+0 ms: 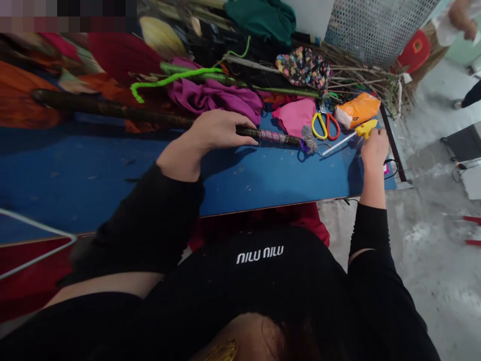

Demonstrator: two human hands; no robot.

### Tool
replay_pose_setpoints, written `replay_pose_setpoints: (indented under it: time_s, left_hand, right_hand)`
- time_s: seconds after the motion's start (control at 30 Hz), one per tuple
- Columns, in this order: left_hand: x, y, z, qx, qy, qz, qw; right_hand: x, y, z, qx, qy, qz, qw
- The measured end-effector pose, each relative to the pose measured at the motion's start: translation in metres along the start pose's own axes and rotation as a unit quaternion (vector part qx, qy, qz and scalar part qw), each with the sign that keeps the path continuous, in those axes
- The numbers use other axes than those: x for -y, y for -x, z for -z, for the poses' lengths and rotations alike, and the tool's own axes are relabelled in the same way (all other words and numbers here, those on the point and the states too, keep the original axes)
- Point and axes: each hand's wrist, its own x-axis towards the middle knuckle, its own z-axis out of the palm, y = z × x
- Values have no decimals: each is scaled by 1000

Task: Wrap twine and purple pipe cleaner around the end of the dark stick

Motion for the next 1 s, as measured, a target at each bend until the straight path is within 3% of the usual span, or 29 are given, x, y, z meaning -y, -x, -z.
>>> replay_pose_setpoints:
  time_s: [0.13, 0.23, 0.37, 0.47, 0.6, 0.7, 0.8, 0.9, 1.0]
  left_hand:
    - [-3, 4, 1, -3, -4, 8, 1000]
    - [-5, 7, 2, -13, 0, 4, 1000]
    - [-8, 11, 5, -54, 23, 9, 998]
    - [-11, 12, 8, -61, 19, 23, 998]
    - [-9, 11, 10, -43, 29, 33, 998]
    - [-3, 9, 9, -21, 55, 15, 998]
    - [5, 7, 7, -22, 76, 4, 997]
    - [7, 7, 7, -52, 105, 2, 993]
    - [-10, 13, 10, -140, 203, -22, 969]
  right_hand:
    - [6, 25, 7, -70, -27, 6, 997]
    - [24, 49, 10, -119, -125, 71, 982]
    - [61, 54, -5, -32, -211, 213, 953]
    - [82, 34, -24, 23, -210, 255, 944]
    - [90, 16, -32, 58, -208, 248, 944]
    - [85, 24, -20, 53, -260, 221, 939]
    - [81, 39, -11, 67, -359, 182, 913]
    - [82, 46, -12, 74, -453, 147, 876]
    - [89, 48, -16, 48, -522, 117, 843]
